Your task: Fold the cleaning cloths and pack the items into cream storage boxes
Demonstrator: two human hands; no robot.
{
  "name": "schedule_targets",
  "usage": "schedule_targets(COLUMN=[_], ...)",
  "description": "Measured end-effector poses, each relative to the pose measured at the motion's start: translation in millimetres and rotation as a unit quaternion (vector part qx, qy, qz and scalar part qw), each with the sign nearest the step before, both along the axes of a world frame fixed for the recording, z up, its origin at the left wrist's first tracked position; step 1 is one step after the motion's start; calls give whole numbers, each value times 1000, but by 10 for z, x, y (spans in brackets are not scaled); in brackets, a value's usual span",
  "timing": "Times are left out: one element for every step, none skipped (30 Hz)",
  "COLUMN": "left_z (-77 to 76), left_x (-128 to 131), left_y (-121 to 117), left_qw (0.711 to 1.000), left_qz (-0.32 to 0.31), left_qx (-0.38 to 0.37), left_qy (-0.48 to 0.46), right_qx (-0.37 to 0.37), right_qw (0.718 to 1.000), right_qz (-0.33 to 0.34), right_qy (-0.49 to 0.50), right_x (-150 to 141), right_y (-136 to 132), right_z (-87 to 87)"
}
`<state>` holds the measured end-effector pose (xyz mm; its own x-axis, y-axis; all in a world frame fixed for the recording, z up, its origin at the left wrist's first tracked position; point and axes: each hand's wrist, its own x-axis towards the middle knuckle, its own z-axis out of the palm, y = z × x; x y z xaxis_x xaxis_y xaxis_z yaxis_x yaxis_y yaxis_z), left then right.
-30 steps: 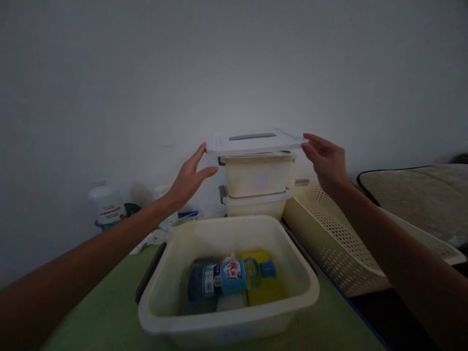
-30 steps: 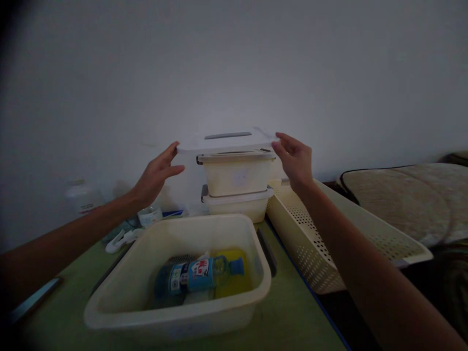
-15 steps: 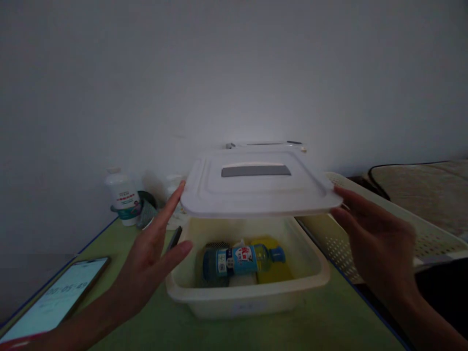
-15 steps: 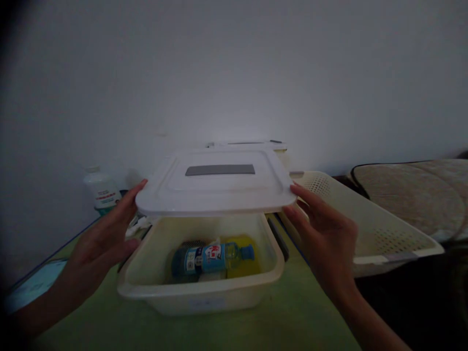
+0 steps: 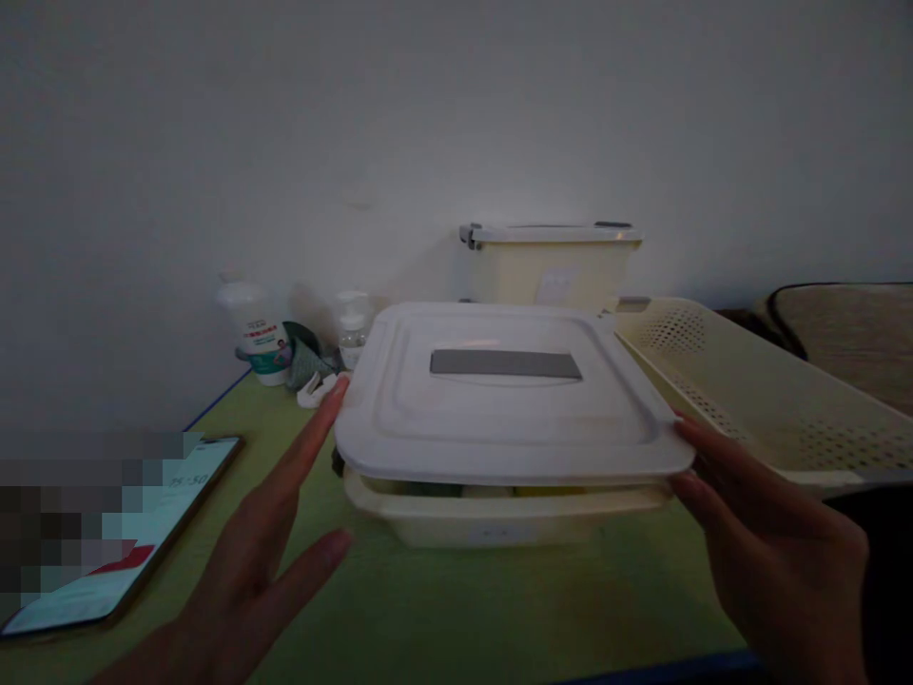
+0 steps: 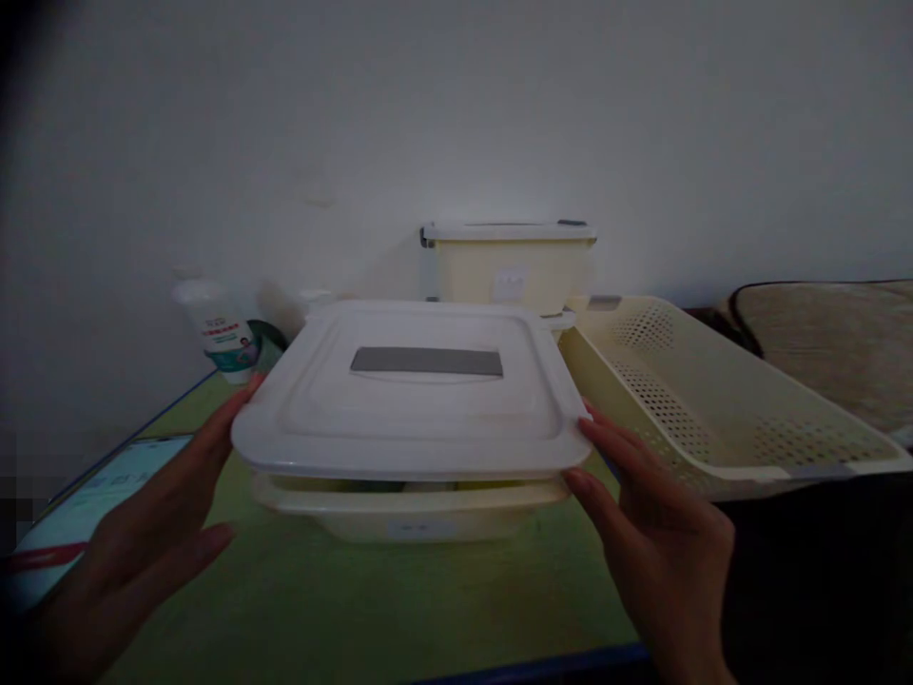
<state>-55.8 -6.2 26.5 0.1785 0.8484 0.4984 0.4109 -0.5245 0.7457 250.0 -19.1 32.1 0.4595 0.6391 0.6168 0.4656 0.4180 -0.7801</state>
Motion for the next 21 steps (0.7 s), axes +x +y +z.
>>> schedule_targets(left_z=[-23, -48, -73, -99, -124, -147, -167, -183, -196, -205, -211, -214, -215, -214, -212, -210, -208, -208, -210, -214, -219], left_x=[-16, -28, -37, -42, -45, -46, -47, -48, -50, -54, -58, -64, -69, -73, -75, -75, -72, -68, -62, -59, -59], left_y=[-16, -31, -44, -55, -65, -73, -80, -85, -89, -92, -93, -94, -93, -92, -91, -90, -90, -90, -90, -90, -88], left_qw=[1000, 1000, 1000, 1000, 999, 999, 999, 999, 999, 999, 999, 999, 999, 999, 999, 999, 998, 998, 998, 997, 997], left_qz=[0, 4, 8, 14, 18, 22, 23, 23, 23, 22, 21, 20, 18, 16, 16, 17, 20, 24, 28, 31, 33], left_qx=[-5, -10, -14, -18, -22, -25, -27, -27, -29, -31, -32, -31, -29, -25, -20, -14, -8, -2, 4, 10, 13], left_qy=[6, 10, 12, 13, 15, 18, 22, 24, 26, 27, 28, 29, 31, 35, 40, 46, 51, 56, 61, 66, 71], right_qx=[-4, -7, -8, -12, -18, -21, -25, -27, -30, -32, -31, -29, -29, -31, -33, -36, -40, -44, -46, -49, -53], right_qw=[1000, 1000, 1000, 1000, 1000, 1000, 1000, 1000, 999, 999, 999, 1000, 1000, 999, 999, 999, 999, 999, 999, 998, 998], right_qz=[-1, -2, -2, -2, -2, -2, -2, -3, -3, -4, -5, -8, -11, -15, -19, -22, -22, -20, -16, -12, -10], right_qy=[1, 3, 5, 7, 9, 11, 11, 10, 9, 8, 6, 2, -2, -7, -12, -15, -19, -21, -24, -29, -39], right_x=[-2, -4, -9, -15, -21, -26, -30, -31, -28, -24, -17, -9, -2, 4, 7, 9, 9, 8, 8, 11, 19], right_y=[-8, -15, -22, -28, -33, -37, -41, -43, -43, -43, -42, -40, -39, -38, -40, -43, -49, -58, -70, -86, -104], right_z=[-18, -34, -47, -59, -70, -80, -90, -100, -110, -119, -128, -135, -141, -145, -147, -149, -151, -153, -156, -159, -161])
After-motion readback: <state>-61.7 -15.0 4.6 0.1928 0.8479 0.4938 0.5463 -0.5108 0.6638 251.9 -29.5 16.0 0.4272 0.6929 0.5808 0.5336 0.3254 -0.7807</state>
